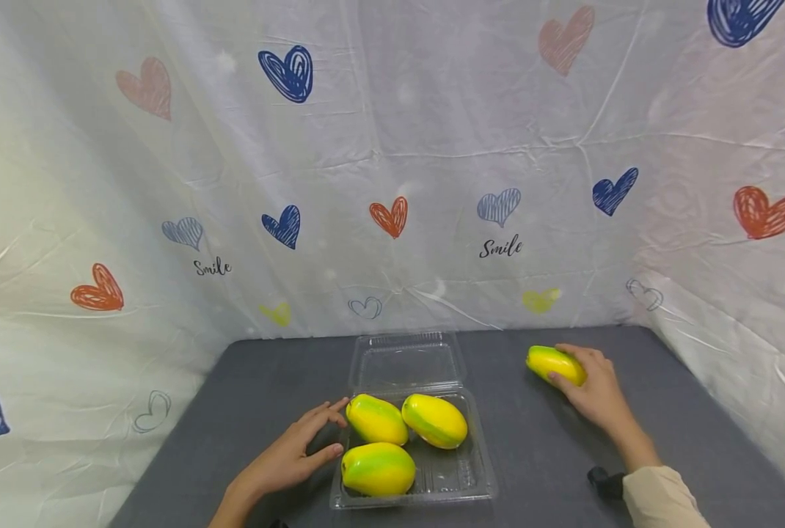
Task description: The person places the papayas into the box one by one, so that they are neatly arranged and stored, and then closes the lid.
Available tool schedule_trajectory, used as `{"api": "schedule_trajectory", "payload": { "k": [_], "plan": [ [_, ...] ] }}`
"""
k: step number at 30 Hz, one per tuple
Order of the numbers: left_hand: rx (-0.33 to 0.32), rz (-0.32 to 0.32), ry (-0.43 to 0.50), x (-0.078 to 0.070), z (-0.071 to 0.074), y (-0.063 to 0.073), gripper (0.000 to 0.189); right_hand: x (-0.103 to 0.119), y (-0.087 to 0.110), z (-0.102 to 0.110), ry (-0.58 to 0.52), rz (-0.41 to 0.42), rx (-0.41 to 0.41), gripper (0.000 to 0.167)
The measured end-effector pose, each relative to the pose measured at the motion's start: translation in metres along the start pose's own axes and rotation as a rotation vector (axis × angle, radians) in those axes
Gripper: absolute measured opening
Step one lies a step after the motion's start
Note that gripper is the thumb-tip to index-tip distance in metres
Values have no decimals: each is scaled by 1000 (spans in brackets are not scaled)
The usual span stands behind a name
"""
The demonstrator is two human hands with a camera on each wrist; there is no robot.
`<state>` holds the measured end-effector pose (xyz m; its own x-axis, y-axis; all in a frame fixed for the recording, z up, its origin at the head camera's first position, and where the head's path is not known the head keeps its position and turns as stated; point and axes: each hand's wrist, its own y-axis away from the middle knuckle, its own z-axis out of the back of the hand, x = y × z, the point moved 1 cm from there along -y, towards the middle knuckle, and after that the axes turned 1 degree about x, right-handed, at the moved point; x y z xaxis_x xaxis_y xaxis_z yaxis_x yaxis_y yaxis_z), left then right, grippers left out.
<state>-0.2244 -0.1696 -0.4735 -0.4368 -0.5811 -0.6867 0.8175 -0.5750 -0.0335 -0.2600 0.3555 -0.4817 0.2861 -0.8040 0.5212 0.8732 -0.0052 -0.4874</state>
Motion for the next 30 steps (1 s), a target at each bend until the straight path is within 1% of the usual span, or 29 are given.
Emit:
{"api": "schedule_trajectory", "payload": {
  "k": [5, 9, 16, 21, 30],
  "plan": [
    [-4, -1, -2, -1, 1, 0, 30, 9, 3, -2, -36, 8, -34, 52],
    [-4, 0, -5, -1, 1, 1, 30, 19, 5, -3, -55, -3, -51, 51],
    [-5, -3, -12, -1, 1, 0, 32, 34, 10, -8, -62, -40, -37, 51],
    [-1, -7, -14, 0, 1, 0, 32, 40, 12, -10, -76, -48, -42, 51],
    [-7, -5, -14, 0, 0, 1, 31, 50, 16, -8, -93, -56, -54, 50]
  ]
}}
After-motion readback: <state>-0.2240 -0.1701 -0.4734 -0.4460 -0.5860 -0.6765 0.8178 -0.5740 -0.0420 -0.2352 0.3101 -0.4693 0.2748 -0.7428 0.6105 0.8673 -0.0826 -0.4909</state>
